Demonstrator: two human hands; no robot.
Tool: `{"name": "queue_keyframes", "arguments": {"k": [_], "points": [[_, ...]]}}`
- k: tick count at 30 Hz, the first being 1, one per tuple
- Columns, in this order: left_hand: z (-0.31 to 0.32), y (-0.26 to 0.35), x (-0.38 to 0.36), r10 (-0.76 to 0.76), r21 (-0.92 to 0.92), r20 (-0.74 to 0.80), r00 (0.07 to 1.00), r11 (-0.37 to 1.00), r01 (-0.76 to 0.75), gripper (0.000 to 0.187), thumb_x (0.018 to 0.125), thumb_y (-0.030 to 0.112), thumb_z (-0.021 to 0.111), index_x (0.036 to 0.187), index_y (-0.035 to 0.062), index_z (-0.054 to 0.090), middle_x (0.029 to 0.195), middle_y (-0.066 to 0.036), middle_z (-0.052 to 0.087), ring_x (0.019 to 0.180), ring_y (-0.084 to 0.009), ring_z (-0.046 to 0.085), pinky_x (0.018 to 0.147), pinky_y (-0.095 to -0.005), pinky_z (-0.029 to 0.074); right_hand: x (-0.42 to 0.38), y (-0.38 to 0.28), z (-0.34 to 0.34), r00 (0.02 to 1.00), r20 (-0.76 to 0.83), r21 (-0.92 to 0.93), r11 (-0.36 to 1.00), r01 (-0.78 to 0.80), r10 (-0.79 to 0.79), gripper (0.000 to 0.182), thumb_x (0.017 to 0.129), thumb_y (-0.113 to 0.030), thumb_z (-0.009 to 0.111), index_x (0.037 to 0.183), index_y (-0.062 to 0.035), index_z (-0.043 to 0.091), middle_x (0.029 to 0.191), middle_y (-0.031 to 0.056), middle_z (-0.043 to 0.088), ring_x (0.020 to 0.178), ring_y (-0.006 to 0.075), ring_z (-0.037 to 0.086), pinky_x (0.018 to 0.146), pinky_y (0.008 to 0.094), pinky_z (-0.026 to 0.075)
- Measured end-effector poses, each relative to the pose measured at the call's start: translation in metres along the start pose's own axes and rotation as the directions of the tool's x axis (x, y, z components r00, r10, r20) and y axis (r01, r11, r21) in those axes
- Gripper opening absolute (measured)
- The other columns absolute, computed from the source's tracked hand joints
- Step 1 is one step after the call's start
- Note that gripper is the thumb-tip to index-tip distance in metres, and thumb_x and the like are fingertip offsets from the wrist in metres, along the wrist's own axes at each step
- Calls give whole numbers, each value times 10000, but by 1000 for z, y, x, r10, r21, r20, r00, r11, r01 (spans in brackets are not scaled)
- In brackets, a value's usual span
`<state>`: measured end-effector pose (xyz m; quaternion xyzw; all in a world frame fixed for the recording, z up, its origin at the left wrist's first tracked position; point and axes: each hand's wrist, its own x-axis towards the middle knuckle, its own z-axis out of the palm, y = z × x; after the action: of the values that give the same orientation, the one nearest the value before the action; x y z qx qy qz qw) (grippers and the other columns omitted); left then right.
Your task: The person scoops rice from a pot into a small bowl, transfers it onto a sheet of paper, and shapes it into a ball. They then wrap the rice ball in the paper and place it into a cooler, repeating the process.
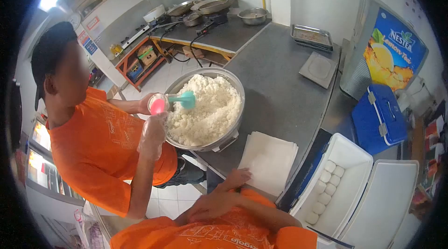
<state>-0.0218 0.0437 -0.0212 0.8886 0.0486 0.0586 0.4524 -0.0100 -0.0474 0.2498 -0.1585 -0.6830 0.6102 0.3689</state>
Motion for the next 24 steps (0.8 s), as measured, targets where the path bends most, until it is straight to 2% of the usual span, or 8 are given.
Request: {"name": "queue_keyframes", "arguments": {"k": [1, 2, 4, 6, 7, 9, 16, 24], "points": [[8, -9, -4, -3, -6, -17, 1000, 1000, 3, 135, 871, 225, 707, 928, 112, 753, 1088, -71, 734, 1120, -264, 668, 960, -386, 538, -25, 24, -9, 967, -232, -196, 968, -157, 110, 376, 1000, -314, 532, 1170, -6, 663, 1195, 169, 682, 1100, 283, 633, 966, 416, 478], [20, -25, -7, 112, -414, -139, 984, 896, -161, 129, 870, 213, 711, 933, 106, 748, 1119, -92, 723, 1107, -274, 671, 944, -389, 542, -52, 49, -19, 873, -462, -346, 874, -342, 158, 345, 970, -292, 568, 1164, -26, 673, 1180, 160, 687, 1099, 304, 632, 962, 428, 478], [26, -31, -5, 161, -715, -315, 935, 607, -346, 125, 868, 200, 715, 938, 101, 744, 1150, -113, 712, 1094, -285, 674, 929, -392, 546, -100, 71, -26, 568, -816, -362, 673, -645, 106, 334, 921, -257, 628, 1174, -42, 671, 1171, 175, 672, 1111, 340, 608, 975, 441, 463], [9, -15, -7, 111, 102, -37, 993, 989, -107, 139, 858, 168, 725, 960, 74, 732, 1187, -138, 693, 1086, -313, 670, 917, -409, 541, -146, 86, -18, 278, -960, -246, 380, -892, 33, 394, 867, -261, 699, 1200, -56, 659, 1212, 181, 639, 1161, 359, 560, 1002, 454, 439], [3, -6, -8, 106, 100, -45, 993, 990, -101, 139, 858, 168, 725, 960, 74, 732, 1187, -138, 693, 1086, -313, 670, 917, -409, 541, -169, 98, -6, 185, -982, -186, 113, -976, -20, 440, 830, -279, 748, 1210, -74, 659, 1248, 165, 625, 1199, 363, 535, 1013, 465, 431], [-5, 8, -8, -25, -78, -18, 1000, 997, 24, 146, 849, 124, 728, 979, 58, 726, 1175, -139, 696, 1086, -334, 665, 907, -428, 538, -214, 129, 13, 67, -992, -59, 83, -995, 102, 535, 770, -327, 804, 1227, -92, 652, 1343, 163, 559, 1259, 391, 472, 1050, 493, 407], [-2, 10, -9, 57, -11, -71, 996, 998, -58, 117, 855, 82, 708, 960, 32, 723, 1093, -127, 721, 1142, -330, 647, 936, -420, 534, -228, 152, 48, 101, -993, -89, 176, -980, 60, 559, 712, -252, 842, 1210, -83, 653, 1394, 187, 494, 1302, 406, 427, 1097, 495, 385], [-5, 19, -6, -11, 5, -77, 997, 1000, 12, 130, 817, 92, 701, 928, 27, 718, 1060, -99, 730, 1176, -304, 635, 958, -407, 539, -239, 167, 48, 62, -994, -82, 228, -970, -95, 196, 787, -91, 742, 982, -69, 746, 1319, 202, 596, 1264, 424, 496, 1073, 455, 424]]}}
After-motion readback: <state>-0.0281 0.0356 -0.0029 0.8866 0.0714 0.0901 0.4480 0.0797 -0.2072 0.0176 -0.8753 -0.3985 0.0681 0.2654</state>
